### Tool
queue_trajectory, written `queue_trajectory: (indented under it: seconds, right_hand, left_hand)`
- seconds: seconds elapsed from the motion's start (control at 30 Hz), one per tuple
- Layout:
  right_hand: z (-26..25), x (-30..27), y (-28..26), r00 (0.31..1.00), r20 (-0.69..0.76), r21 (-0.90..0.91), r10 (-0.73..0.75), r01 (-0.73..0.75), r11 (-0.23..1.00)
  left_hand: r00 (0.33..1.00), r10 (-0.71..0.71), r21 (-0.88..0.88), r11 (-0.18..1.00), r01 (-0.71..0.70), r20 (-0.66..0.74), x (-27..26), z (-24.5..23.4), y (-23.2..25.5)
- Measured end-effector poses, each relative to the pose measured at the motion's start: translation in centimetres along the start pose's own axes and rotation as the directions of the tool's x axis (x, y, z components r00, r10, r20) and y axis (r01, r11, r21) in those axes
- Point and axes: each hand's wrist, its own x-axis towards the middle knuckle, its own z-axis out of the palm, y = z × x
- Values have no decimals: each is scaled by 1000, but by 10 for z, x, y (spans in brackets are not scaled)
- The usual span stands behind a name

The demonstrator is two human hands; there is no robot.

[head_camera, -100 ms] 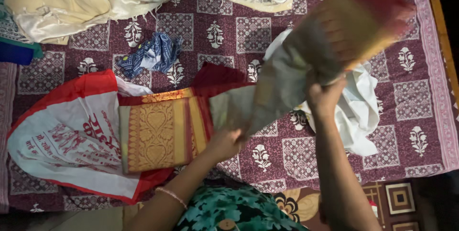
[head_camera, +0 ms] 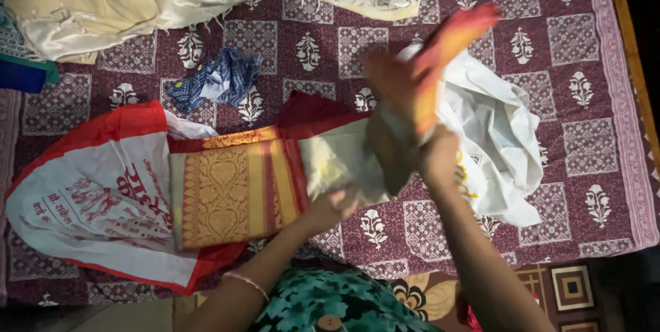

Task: The person folds a gold and red saree on a bed, carries it to a wardrobe, and places it inside. They then return to the bed to retrieve a purple blouse and unfold it.

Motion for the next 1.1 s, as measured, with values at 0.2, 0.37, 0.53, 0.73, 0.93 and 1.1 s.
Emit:
queue_trajectory:
  seconds: [0.2,0.37,0.53,0.73,0.93,1.1]
  right_hand:
    - [77,-110,-37,788,292,26,-542,560,828]
    - [135,-141,-56,693,648,-71,-316,469,880]
    - [131,-126,-56,589,748,9,-304,450,893]
    - [112,-116,-115,637,672,80,-377,444,892]
    - [129,-120,-138,607,635,19,-478,605,796]
    - [127,-117,-118,397,875,89,-277,431,898]
  left_hand:
    - [954,-271,-970,234,-65,-129,2,-47,-33]
    - [912,-398,-992,112,-56,-96,-30,-70,-65]
    - [780,-599,-886,444,134,-182,-33,-50,-109]
    - [764,-456,-750,659,-54,-456,-25,-36,-136]
    - [785,-594,-940,337,46,-174,-69,-70,-140]
    - [699,-607,-594,738,320,-378,-57,-34,-173]
